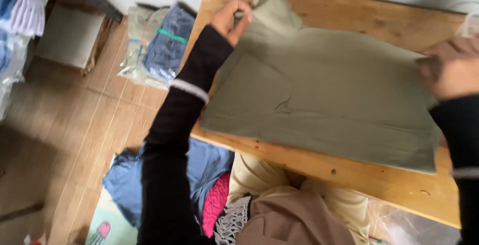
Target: The person attaches a tag to a folded blue t-shirt, places it in a plastic bag, and sets it aside. They then use a lint roller on a green t-shirt, fold it, and attach a tag to it.
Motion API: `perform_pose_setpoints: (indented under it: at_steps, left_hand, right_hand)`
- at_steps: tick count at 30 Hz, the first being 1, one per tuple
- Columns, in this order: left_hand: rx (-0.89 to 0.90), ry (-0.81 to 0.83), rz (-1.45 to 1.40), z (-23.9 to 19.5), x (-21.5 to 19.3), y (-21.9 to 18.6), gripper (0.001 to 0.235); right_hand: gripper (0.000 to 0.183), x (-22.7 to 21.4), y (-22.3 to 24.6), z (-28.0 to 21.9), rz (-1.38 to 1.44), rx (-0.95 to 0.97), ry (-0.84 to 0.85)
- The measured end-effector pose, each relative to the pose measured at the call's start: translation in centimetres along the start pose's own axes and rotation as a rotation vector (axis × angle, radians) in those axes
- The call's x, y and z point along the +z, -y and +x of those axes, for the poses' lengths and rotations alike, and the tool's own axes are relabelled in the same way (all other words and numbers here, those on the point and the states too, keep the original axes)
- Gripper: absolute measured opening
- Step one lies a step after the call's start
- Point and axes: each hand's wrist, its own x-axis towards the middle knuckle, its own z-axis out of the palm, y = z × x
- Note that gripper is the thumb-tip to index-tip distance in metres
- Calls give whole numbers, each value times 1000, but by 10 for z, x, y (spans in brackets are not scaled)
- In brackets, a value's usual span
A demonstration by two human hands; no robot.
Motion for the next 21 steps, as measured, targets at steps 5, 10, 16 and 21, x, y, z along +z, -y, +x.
perform_pose_setpoints:
  at_steps: [5,10,16,21]
  left_hand:
    - [95,180,-22,-65,-34,-85,6]
    - [-41,242,115,-112,-35,-104,32]
    - [-202,406,422,-107,14,-44,41]
    - [-420,470,685,-102,8,-52,63]
  right_hand:
    - [10,-75,69,-30,393,32,-13]
    - [33,-92,100,-55,-25,-30,26]
    - [55,-79,132,-36,300,80,316]
    - [62,-76,130,-38,232,210,399]
